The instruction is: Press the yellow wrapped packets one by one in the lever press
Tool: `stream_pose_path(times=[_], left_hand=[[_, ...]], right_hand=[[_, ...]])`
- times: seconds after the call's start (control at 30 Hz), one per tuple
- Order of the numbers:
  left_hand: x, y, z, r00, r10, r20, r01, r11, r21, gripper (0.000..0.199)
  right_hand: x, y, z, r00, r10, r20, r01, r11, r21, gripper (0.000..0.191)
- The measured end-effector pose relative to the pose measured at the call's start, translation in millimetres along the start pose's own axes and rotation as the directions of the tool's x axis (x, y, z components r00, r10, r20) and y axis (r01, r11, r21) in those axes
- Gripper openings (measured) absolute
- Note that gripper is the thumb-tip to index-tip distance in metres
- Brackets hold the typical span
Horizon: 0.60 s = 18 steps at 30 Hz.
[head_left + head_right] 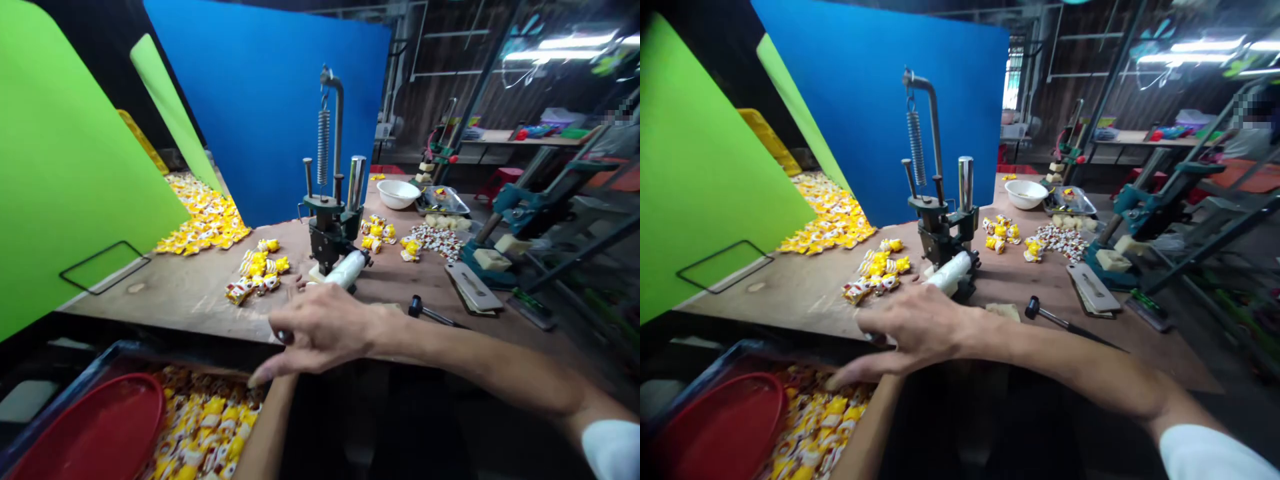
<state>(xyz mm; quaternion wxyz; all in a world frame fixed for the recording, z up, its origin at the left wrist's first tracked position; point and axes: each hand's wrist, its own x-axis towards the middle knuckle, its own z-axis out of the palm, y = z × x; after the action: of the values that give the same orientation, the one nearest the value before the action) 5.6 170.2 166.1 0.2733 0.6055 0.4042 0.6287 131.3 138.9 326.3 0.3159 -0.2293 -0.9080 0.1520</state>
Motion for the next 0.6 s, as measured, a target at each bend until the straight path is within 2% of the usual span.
stream_pose_path(times=[0.03,0.07,0.1,0.17,0.2,0.23,0.27,0.3,0.33,0.37,0.4,0.43,0.47,0.5,0.53,0.6], left_hand=[[4,2,0.8,1.0,0.011,-0.019,-0.011,1.0,0.001,0.041],[7,4,1.5,0.999,0.012,-0.035,-0.011,1.0,0.02,0.042],[10,6,1.7,0.999,-0.003,-0.044,0.005,0.999,0.05,0.044],[12,9,-0.3,0.995,-0.086,-0.045,0.09,0.991,0.096,0.05],[12,10,-2.8,0.987,-0.157,-0.044,0.16,0.983,0.094,0.052],[12,11,-6.5,0.968,-0.247,-0.047,0.249,0.966,0.063,0.052],[11,13,-11.3,0.934,-0.355,-0.048,0.355,0.935,-0.006,0.053],[10,13,-17.1,0.881,-0.472,-0.032,0.467,0.879,-0.101,0.054],[9,14,-23.7,0.814,-0.58,0.006,0.569,0.796,-0.209,0.055],[8,14,-31.0,0.743,-0.666,0.061,0.648,0.695,-0.312,0.056],[6,14,-38.7,0.681,-0.722,0.125,0.702,0.594,-0.393,0.057],[5,14,-46.6,0.638,-0.747,0.186,0.734,0.517,-0.441,0.058],[4,13,-54.7,0.617,-0.755,0.222,0.751,0.48,-0.454,0.059],[3,10,-62.9,0.618,-0.758,0.207,0.753,0.494,-0.435,0.061],[2,7,-71.0,0.638,-0.757,0.141,0.74,0.553,-0.382,0.063],[1,-2,-86.8,0.72,-0.685,-0.106,0.667,0.727,-0.166,0.066]], right_hand=[[8,5,-32,0.986,0.068,-0.15,-0.039,0.981,0.189,0.061],[12,14,-65,0.924,0.23,-0.304,-0.089,0.905,0.416,0.063],[11,28,-95,0.874,0.307,-0.376,-0.102,0.873,0.476,0.068],[-7,67,-136,0.792,0.464,-0.396,-0.196,0.809,0.555,0.071],[-24,89,-144,0.64,0.651,-0.408,-0.325,0.711,0.624,0.072],[-46,110,-145,0.498,0.768,-0.403,-0.475,0.631,0.614,0.071],[-70,129,-140,0.371,0.824,-0.428,-0.626,0.563,0.541,0.07],[-94,146,-132,0.269,0.831,-0.487,-0.753,0.497,0.432,0.067],[-118,160,-123,0.217,0.809,-0.546,-0.808,0.463,0.365,0.059],[-139,171,-114,0.191,0.771,-0.607,-0.852,0.437,0.287,0.05],[-158,181,-106,0.193,0.742,-0.642,-0.889,0.409,0.205,0.045],[-174,189,-99,0.212,0.727,-0.653,-0.917,0.379,0.124,0.044],[-186,197,-94,0.239,0.726,-0.645,-0.939,0.343,0.038,0.046],[-195,203,-90,0.264,0.74,-0.618,-0.95,0.311,-0.033,0.046],[-202,208,-86,0.282,0.759,-0.586,-0.953,0.29,-0.083,0.044],[-209,214,-81,0.295,0.79,-0.538,-0.952,0.293,-0.092,0.038]])
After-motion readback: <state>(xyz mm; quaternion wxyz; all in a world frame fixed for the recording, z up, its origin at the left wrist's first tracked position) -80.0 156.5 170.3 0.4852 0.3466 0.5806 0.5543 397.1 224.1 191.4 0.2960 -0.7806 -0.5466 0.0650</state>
